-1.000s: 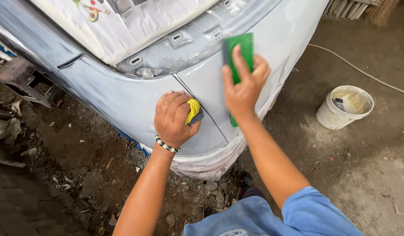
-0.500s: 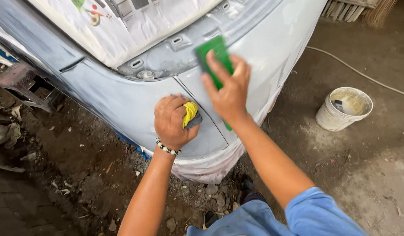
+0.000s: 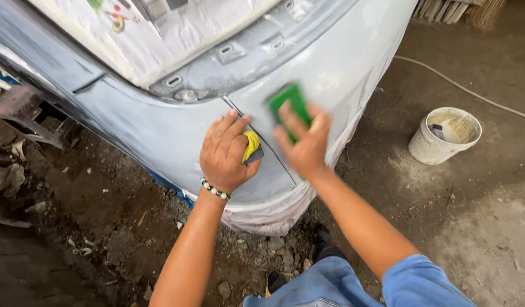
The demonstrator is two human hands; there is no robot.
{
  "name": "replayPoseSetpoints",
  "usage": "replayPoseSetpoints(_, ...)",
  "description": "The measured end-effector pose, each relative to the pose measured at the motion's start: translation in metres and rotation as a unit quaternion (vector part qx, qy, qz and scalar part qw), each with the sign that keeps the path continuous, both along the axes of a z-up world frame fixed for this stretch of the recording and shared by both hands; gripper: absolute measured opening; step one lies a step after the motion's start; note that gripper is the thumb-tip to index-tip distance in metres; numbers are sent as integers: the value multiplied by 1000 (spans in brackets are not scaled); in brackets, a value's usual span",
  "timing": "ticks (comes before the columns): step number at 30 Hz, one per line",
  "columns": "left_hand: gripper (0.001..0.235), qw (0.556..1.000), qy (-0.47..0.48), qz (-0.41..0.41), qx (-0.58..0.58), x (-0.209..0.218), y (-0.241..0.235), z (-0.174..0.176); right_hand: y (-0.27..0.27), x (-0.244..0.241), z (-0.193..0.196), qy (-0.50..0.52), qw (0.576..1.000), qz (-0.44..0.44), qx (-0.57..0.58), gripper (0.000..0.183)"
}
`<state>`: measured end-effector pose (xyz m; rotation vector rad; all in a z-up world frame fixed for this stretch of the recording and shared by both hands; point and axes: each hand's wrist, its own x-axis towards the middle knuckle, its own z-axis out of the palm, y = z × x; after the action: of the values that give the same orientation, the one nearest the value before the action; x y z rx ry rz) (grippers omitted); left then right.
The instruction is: The recorder is sanding and cleaning the surface of a car body using a sanding block, sandpaper, and water.
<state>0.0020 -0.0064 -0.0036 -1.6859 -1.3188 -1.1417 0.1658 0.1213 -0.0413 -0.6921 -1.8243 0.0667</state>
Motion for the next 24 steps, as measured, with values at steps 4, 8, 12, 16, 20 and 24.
replayPoseSetpoints(4, 16, 999, 10, 15, -39, 5, -8, 1, -4, 2, -10, 31, 996, -17, -79, 54)
replayPoseSetpoints(8, 16, 999, 3, 3, -33, 0, 2, 3, 9, -5, -22, 0, 1000, 2, -14, 57)
replayPoseSetpoints(12, 16, 999, 6, 24, -41, 6, -5, 2, -7, 0, -21, 69, 995, 4, -78, 52)
replayPoseSetpoints(16, 16, 999, 6, 14, -37, 4, 1, 4, 6, -7, -40, 56, 995, 51, -61, 61)
replayPoseSetpoints(20, 15, 998, 7, 35, -58, 7, -8, 10, 4, 4, -10, 116, 983, 49, -132, 56)
replayPoseSetpoints(24, 16, 999, 20, 8, -43, 3, 6, 16, 6, -4, 1, 66, 997, 20, -43, 54)
